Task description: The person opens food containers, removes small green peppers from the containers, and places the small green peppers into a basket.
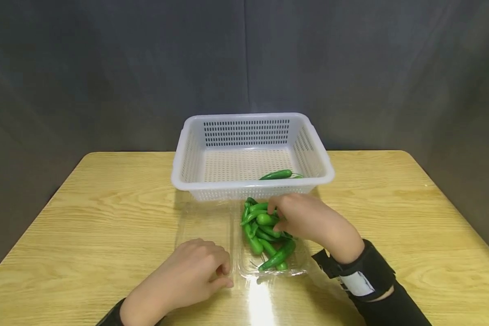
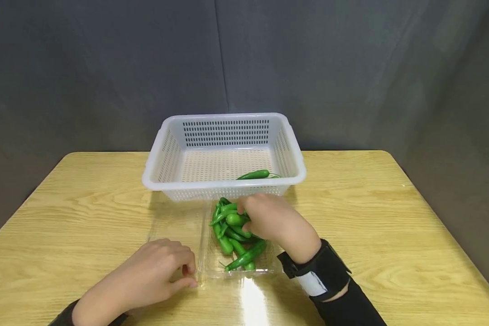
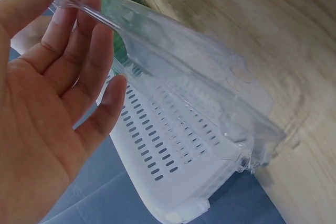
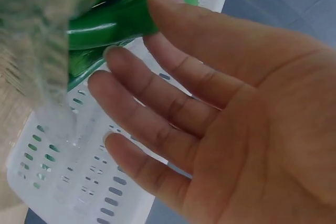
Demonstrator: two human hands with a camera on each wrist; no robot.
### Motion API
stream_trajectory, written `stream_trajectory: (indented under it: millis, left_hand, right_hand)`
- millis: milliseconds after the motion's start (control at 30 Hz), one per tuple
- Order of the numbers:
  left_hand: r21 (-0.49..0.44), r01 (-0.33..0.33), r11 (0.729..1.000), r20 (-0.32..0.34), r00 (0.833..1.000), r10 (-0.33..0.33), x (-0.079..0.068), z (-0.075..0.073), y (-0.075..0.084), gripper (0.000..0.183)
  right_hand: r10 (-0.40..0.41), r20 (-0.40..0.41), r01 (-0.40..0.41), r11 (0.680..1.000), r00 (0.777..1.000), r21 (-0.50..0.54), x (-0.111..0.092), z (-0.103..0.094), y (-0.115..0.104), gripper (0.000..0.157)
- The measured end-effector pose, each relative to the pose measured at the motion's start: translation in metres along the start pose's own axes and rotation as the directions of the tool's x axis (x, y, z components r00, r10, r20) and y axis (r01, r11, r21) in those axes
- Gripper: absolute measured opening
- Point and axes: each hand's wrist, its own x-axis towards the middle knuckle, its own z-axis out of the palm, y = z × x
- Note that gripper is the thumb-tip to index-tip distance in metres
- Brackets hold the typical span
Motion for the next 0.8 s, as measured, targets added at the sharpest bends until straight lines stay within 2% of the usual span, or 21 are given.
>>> stream_trajectory:
  millis: [333, 800]
  left_hand:
    - [0.013, -0.001, 1.0, -0.005, 1.0, 0.001, -0.0017, 0.0011, -0.0004, 0.029]
    - [0.016, -0.015, 1.0, -0.008, 1.0, 0.015, 0.0001, 0.0015, 0.0006, 0.031]
  right_hand:
    - [-0.029, 0.004, 0.029, 0.999, 1.0, 0.029, 0.0037, 0.0055, 0.007, 0.026]
    - [-0.052, -0.026, 0.052, 0.999, 0.998, -0.003, 0.0034, 0.0034, 0.0056, 0.022]
